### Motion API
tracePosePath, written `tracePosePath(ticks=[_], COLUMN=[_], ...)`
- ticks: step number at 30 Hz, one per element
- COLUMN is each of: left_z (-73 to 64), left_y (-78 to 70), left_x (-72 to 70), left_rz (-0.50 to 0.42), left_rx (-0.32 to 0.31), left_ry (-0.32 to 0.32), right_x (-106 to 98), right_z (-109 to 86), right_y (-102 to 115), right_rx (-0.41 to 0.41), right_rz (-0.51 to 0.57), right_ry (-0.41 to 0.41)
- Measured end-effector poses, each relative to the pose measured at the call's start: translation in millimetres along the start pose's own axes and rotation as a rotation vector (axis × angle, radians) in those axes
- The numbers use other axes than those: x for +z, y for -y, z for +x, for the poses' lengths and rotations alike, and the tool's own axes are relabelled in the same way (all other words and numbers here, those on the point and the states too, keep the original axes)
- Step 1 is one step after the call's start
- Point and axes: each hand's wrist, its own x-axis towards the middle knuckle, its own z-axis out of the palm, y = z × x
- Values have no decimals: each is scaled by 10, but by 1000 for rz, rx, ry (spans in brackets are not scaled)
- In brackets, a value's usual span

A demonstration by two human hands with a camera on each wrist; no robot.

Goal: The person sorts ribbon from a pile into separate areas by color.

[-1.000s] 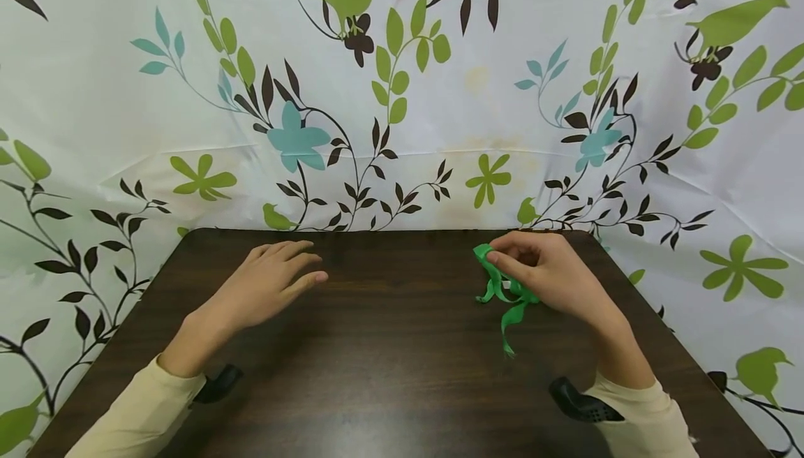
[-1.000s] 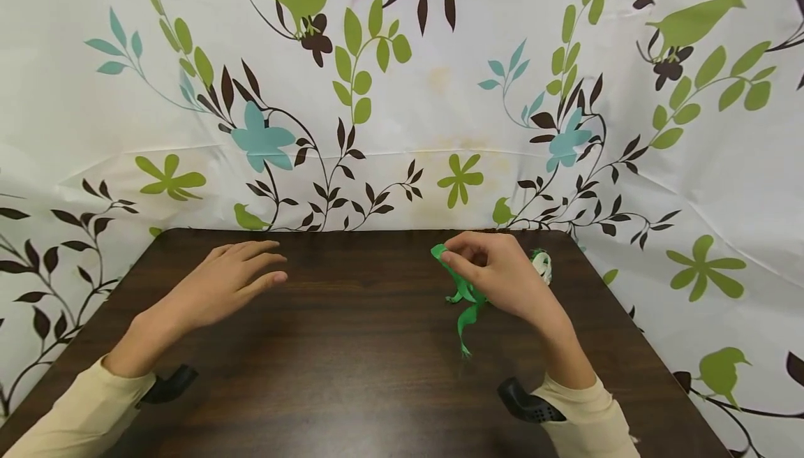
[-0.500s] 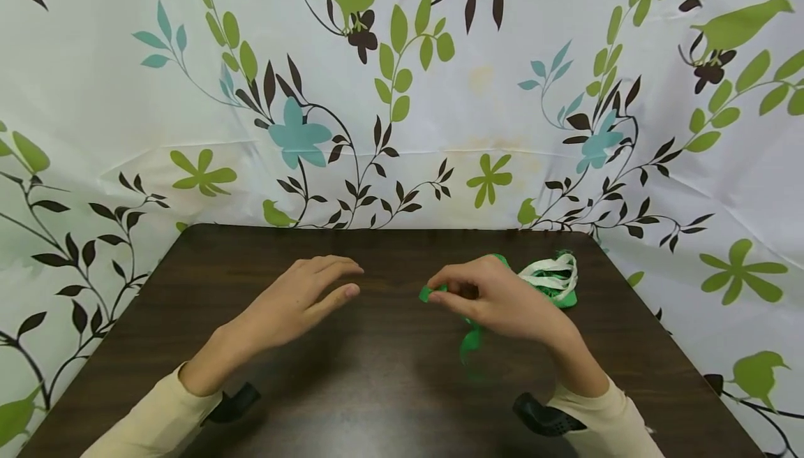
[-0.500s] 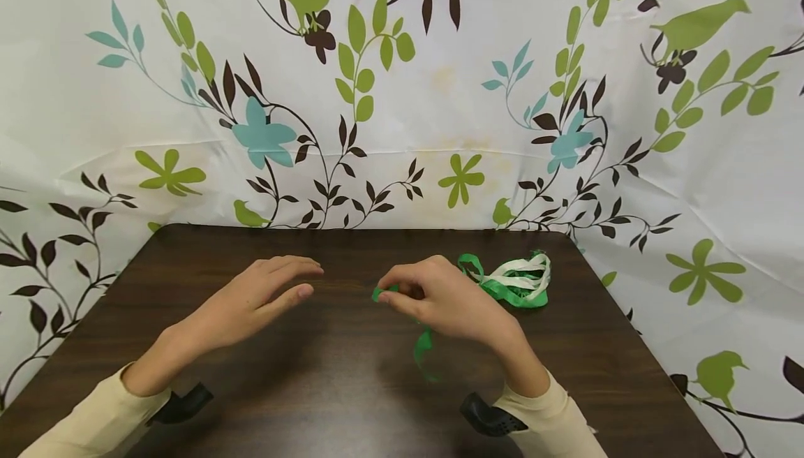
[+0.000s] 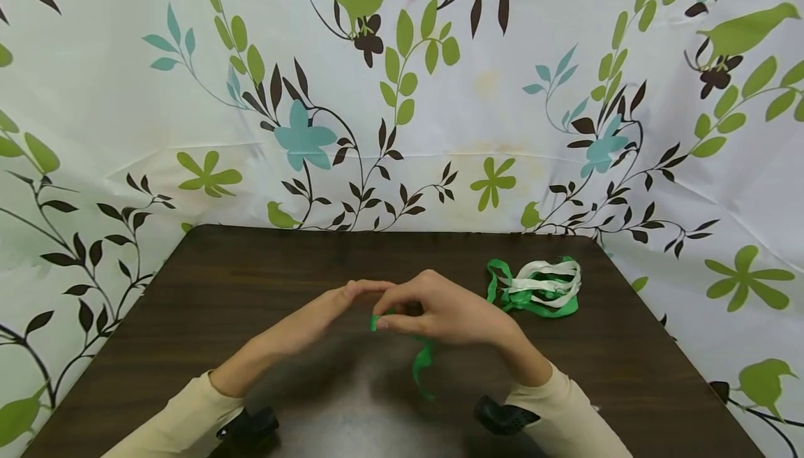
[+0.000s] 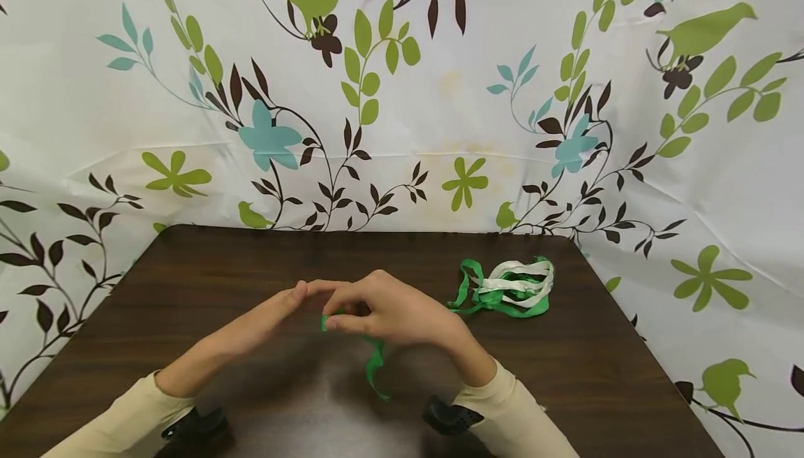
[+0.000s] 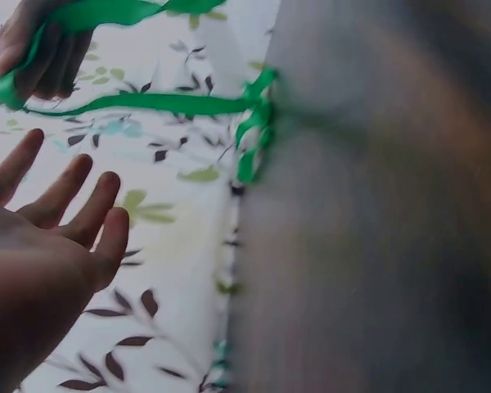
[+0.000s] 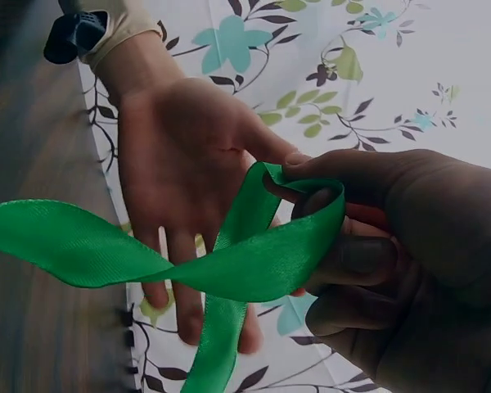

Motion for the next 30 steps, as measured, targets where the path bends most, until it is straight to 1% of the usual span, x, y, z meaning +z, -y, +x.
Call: tracePosePath(ticks=[4,7,11,14,18,21,26,30], left_z=[28,22,11,22,36,42,39,33], left_y=[60,96,127,147,174,193,212,217], left_x=[77,115,158,175,161,129,58,-13], left_rz=[-103,-118,-77,-35,9,20,40,50], left_rx=[4,-11,-24,-18,-14,-13,-18,-32], left_ry=[33,28,9,-7,-25,-31,-76,-118], right_x=[43,63,72,61,19,-26,-134,-237], right_z=[49,64,72,61,29,-1,-71,-146], right_y=[-10,-20,-25,-21,-21,-26,-50,-71], right_rx=[1,-5,-19,-20,-12,3,52,125], right_rz=[17,18,17,26,40,49,28,-23], right_ry=[3,5,0,-12,-23,-25,-65,-103])
